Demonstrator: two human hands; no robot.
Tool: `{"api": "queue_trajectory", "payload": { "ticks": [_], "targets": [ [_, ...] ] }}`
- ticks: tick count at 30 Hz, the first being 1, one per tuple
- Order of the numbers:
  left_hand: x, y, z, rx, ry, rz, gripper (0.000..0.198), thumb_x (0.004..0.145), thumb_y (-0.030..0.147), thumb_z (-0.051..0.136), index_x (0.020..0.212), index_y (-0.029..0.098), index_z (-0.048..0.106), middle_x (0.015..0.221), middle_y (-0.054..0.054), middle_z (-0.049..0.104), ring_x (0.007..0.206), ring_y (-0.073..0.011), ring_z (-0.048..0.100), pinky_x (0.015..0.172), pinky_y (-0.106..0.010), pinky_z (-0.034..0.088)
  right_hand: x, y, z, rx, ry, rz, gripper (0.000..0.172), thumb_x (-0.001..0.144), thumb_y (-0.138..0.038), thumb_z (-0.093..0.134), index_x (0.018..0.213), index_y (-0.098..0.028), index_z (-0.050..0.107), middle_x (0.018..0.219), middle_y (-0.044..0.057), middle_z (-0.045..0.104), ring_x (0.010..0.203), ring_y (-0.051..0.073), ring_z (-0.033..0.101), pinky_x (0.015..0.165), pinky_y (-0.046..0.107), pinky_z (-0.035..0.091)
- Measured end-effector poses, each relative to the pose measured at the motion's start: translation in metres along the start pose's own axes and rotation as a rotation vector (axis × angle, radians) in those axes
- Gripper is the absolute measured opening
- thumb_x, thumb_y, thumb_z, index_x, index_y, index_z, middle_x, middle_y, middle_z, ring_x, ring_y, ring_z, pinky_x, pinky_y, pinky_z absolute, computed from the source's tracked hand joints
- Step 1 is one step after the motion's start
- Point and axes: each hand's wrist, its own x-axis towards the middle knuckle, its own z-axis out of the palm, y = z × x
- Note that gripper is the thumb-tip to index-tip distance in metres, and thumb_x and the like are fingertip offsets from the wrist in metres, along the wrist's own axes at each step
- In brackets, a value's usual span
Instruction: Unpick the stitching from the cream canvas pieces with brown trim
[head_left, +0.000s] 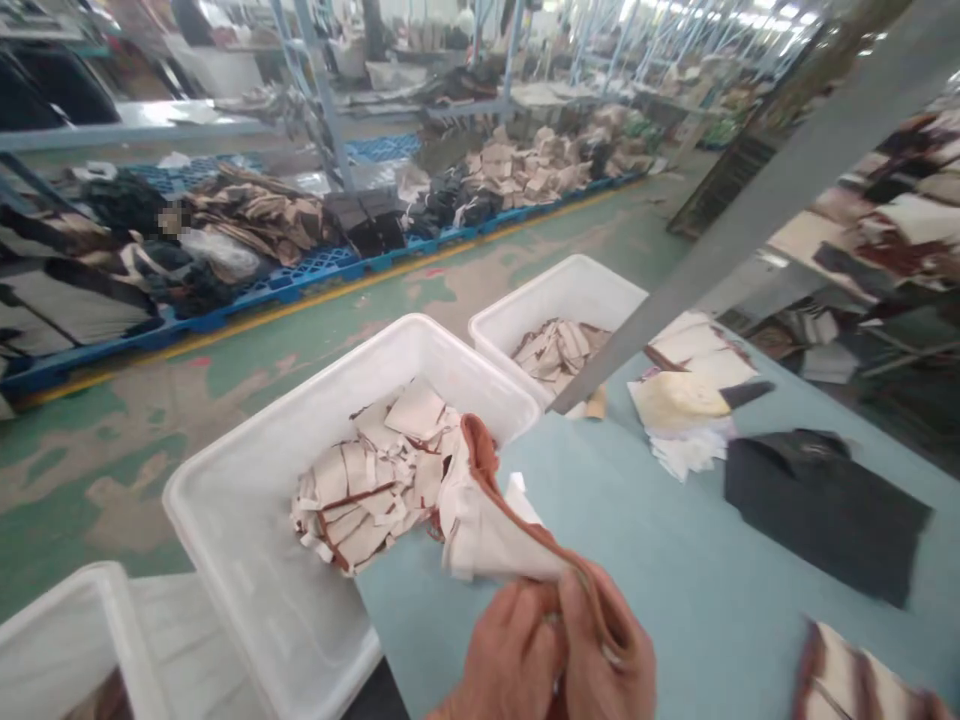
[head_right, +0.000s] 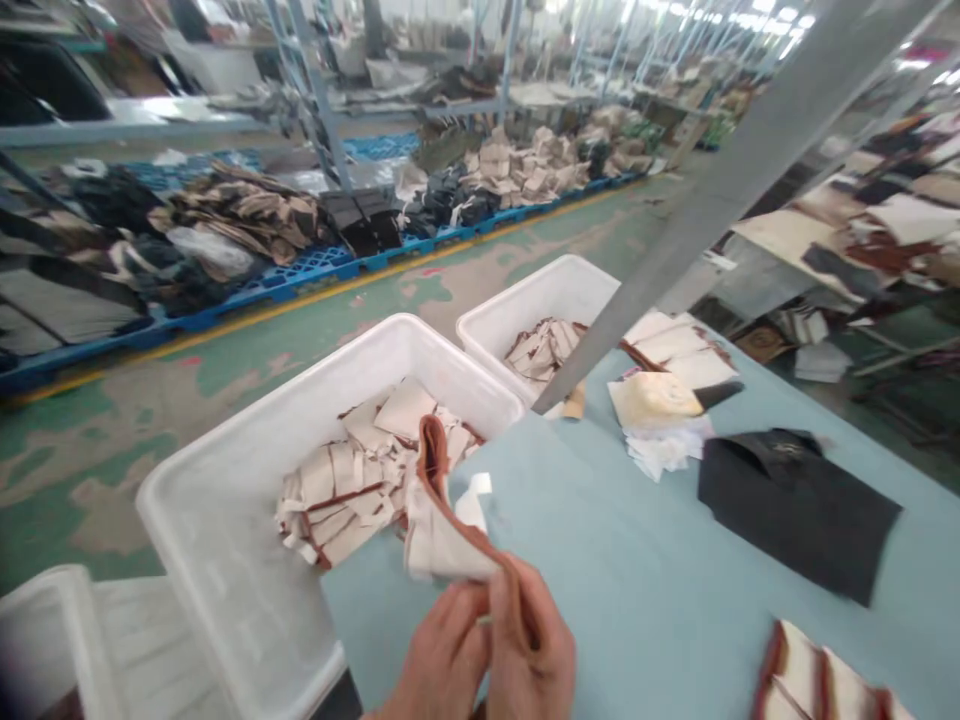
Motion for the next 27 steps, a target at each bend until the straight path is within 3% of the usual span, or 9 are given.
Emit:
{"api": "queue_trajectory", "payload": {
  "ticks": [4,6,8,11,16,19,22,24,27],
  "targets": [
    [-0.009,0.062,-0.003,-0.299,0.0,0.173,0.015,0.105,0.019,0.043,0.114,0.02,0.055,0.091,-0.008,0.074,0.081,-0.0171,0.071,0.077,-0.026,0.061,-0.001,-0.006,-0.127,-0.082,0.089,-0.035,0.042,0.081,-0.059,0.08,0.095,-0.02,0.084,0.098,0.011,0.082,0.092,0.031,0.076,0.08,0.035,0.065],
    [-0.008,0.077,-0.021,-0.321,0.026,0.055,0.023,0.1,0.013,0.051,0.122,0.02,0.054,0.096,-0.008,0.075,0.089,-0.0179,0.072,0.083,-0.027,0.061,-0.009,-0.008,-0.181,-0.135,0.174,-0.044,0.045,0.076,-0.062,0.083,0.09,-0.02,0.085,0.093,0.011,0.082,0.088,0.03,0.077,0.077,0.034,0.066],
    [0.001,0.084,-0.038,-0.256,0.076,-0.102,0.026,0.095,0.007,0.052,0.116,0.023,0.058,0.098,-0.005,0.074,0.092,-0.0175,0.072,0.085,-0.027,0.06,-0.022,-0.009,-0.224,-0.17,0.239,-0.056,0.046,0.073,-0.063,0.085,0.088,-0.02,0.085,0.087,0.011,0.082,0.083,0.03,0.077,0.071,0.033,0.066],
    [0.028,0.092,-0.048,-0.199,0.036,-0.085,0.023,0.095,0.01,0.053,0.109,0.024,0.063,0.101,-0.003,0.075,0.095,-0.017,0.073,0.087,-0.027,0.059,-0.046,-0.015,-0.268,-0.2,0.251,-0.142,0.042,0.072,-0.061,0.086,0.086,-0.021,0.086,0.084,0.01,0.082,0.076,0.028,0.078,0.064,0.032,0.066],
    [0.074,0.132,-0.034,-0.312,-0.259,0.142,0.045,0.088,0.006,0.044,0.128,0.019,0.059,0.128,-0.01,0.071,0.122,-0.022,0.066,0.106,-0.038,0.053,-0.089,-0.045,-0.302,-0.358,0.033,-0.289,0.03,0.086,-0.054,0.079,0.088,-0.025,0.086,0.085,0.007,0.082,0.073,0.025,0.079,0.062,0.027,0.066],
    [0.082,0.157,-0.023,-0.39,-0.395,0.266,0.041,0.075,0.002,0.043,0.108,0.018,0.062,0.103,-0.007,0.073,0.101,-0.0213,0.067,0.096,-0.037,0.054,-0.11,-0.067,-0.309,-0.426,-0.061,-0.38,0.027,0.094,-0.049,0.072,0.09,-0.026,0.085,0.084,0.006,0.082,0.07,0.024,0.079,0.059,0.024,0.065],
    [0.068,0.17,-0.021,-0.323,-0.35,0.339,0.028,0.075,0.001,0.044,0.089,0.02,0.059,0.087,-0.004,0.068,0.085,-0.0197,0.063,0.082,-0.035,0.05,-0.133,-0.081,-0.312,-0.515,-0.066,-0.584,0.017,0.1,-0.031,0.066,0.103,-0.029,0.083,0.092,0.003,0.083,0.078,0.022,0.08,0.065,0.024,0.065],
    [0.052,0.173,-0.024,-0.257,-0.276,0.351,0.024,0.079,0.001,0.047,0.089,0.02,0.058,0.087,-0.005,0.068,0.082,-0.0191,0.061,0.078,-0.035,0.049,-0.152,-0.083,-0.312,-0.559,-0.002,-0.767,0.024,0.1,-0.021,0.062,0.116,-0.029,0.078,0.104,0.004,0.081,0.091,0.025,0.079,0.078,0.032,0.066],
    [0.027,0.173,-0.028,-0.105,-0.188,0.369,0.022,0.081,0.003,0.053,0.093,0.02,0.061,0.094,-0.006,0.072,0.089,-0.0214,0.062,0.083,-0.037,0.049,-0.185,-0.074,-0.309,-0.66,0.128,-0.955,0.029,0.101,-0.026,0.062,0.127,-0.025,0.074,0.117,0.009,0.078,0.106,0.032,0.075,0.086,0.045,0.063]
  ]
}}
